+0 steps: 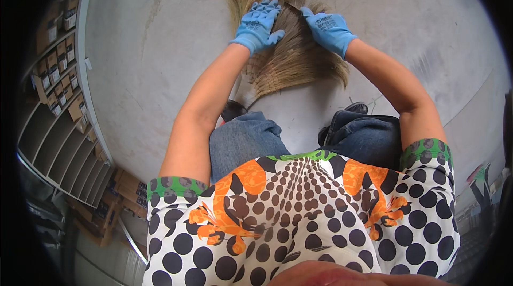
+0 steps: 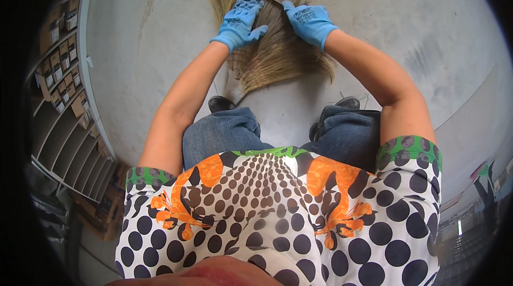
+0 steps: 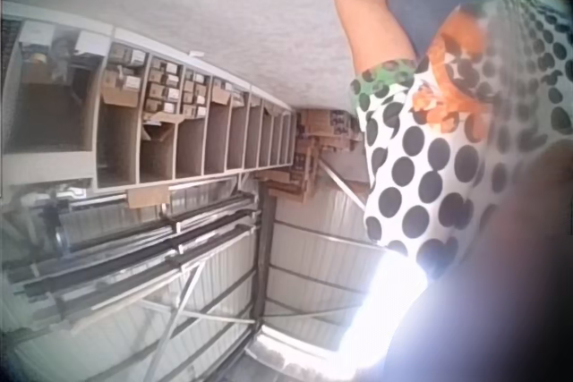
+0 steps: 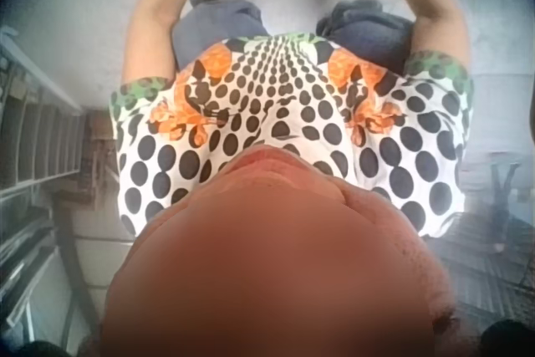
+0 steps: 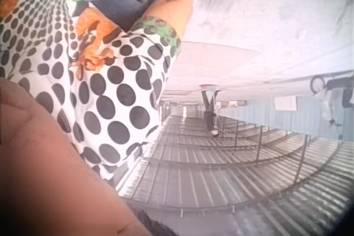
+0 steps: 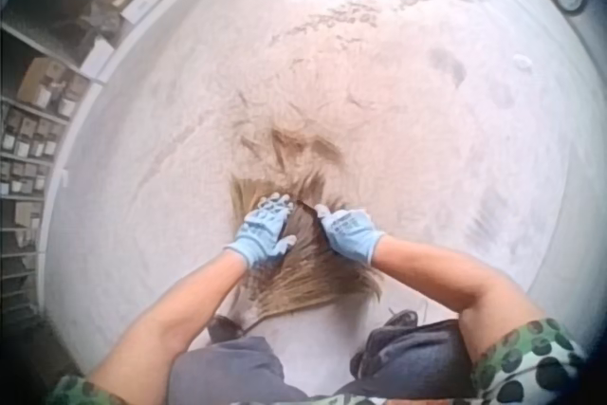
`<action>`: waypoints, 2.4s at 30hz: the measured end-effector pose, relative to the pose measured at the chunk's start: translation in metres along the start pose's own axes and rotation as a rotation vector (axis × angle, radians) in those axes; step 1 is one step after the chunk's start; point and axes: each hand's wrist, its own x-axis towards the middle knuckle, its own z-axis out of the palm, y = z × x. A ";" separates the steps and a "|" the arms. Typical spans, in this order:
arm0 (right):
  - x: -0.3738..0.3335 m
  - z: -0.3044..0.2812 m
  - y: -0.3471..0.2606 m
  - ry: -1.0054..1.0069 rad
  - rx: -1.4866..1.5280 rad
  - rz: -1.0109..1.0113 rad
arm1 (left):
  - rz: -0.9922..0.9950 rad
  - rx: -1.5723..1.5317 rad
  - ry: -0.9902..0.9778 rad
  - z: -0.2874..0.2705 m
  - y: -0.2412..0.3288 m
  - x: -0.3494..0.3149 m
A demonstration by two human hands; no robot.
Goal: The person uses a small knife to trim the bristles of a straw broom while kneeling on a concrete floor. They repeatedly cut and adjust the broom head, removing loose bristles and shaping the edge.
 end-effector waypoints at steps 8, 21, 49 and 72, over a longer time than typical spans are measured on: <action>0.017 -0.019 -0.021 0.100 0.048 -0.008 | 0.007 -0.001 0.045 0.002 -0.001 -0.002; 0.019 -0.007 -0.024 0.008 0.029 -0.016 | 0.015 -0.014 0.064 -0.002 -0.001 -0.007; -0.025 -0.034 -0.002 0.316 0.142 0.015 | 0.045 0.022 0.380 -0.018 0.017 -0.022; 0.021 -0.016 -0.033 0.041 0.108 0.037 | -0.030 0.085 -0.078 0.010 0.049 -0.018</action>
